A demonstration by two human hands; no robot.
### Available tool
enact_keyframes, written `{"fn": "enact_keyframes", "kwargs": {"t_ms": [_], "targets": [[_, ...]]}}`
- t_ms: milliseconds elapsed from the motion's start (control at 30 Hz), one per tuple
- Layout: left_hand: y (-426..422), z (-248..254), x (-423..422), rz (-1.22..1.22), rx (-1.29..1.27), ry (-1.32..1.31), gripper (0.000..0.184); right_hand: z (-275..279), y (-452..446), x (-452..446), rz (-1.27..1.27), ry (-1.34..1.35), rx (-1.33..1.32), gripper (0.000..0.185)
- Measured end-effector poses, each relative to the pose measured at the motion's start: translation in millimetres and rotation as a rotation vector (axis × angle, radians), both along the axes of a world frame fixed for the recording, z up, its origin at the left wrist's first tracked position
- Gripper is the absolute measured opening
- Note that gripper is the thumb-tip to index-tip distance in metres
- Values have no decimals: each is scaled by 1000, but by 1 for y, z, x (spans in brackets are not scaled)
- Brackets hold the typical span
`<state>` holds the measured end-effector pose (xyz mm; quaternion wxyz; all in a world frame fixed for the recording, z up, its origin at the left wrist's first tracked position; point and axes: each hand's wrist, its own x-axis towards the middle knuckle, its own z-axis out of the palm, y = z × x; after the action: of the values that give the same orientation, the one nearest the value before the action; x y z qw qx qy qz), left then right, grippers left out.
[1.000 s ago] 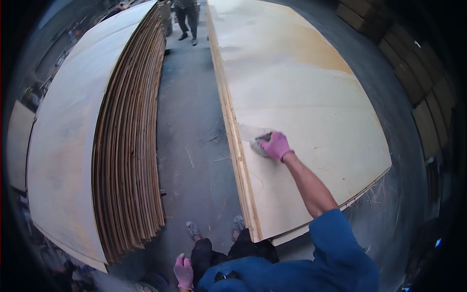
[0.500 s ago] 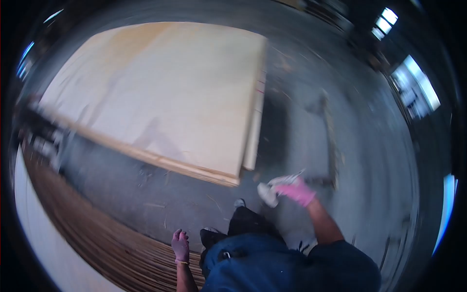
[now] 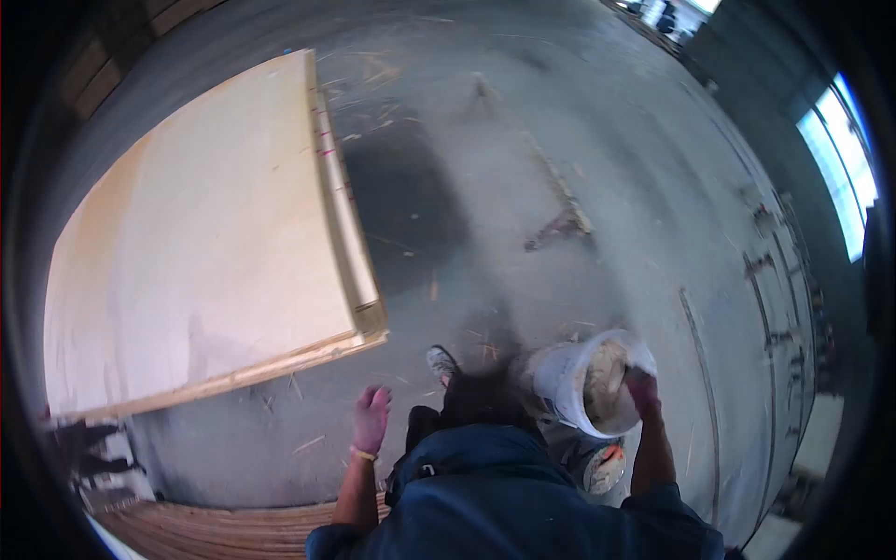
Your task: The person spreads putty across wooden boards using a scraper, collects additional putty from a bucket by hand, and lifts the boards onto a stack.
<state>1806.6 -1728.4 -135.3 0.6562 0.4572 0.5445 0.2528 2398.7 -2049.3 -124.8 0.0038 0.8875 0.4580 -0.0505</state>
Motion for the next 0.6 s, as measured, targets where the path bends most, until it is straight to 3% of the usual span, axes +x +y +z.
{"fn": "enact_keyframes", "kwargs": {"t_ms": [33, 100, 133, 200, 267, 333, 433, 533, 600], "targets": [[5, 8, 5, 48, -40, -48, 35, -21, -9, -6, -254, 170, 23, 45], [29, 27, 31, 169, -71, -184, 40, -43, 27, -22, -545, 576, 464, 53], [35, 48, 38, 214, -93, -251, 42, 26, 92, -66, -376, 483, 300, 47], [44, 71, 49, 281, -188, -384, 47, -30, 152, -45, -254, 688, 254, 40], [62, 78, 61, 355, -317, -523, 52, 36, 280, -126, -329, 1220, 463, 25], [68, 68, 82, 409, -547, -729, 55, 54, 394, -173, -235, 1344, 359, 29], [83, 35, 128, 614, -624, -949, 58, -1, 549, -197, 101, 1678, 215, 35], [113, 40, 172, 906, -438, -1108, 53, 18, 665, -252, 140, 1552, 314, 35], [128, 46, 189, 1133, -363, -1103, 53, 25, 725, -269, 199, 1538, 179, 37]]}}
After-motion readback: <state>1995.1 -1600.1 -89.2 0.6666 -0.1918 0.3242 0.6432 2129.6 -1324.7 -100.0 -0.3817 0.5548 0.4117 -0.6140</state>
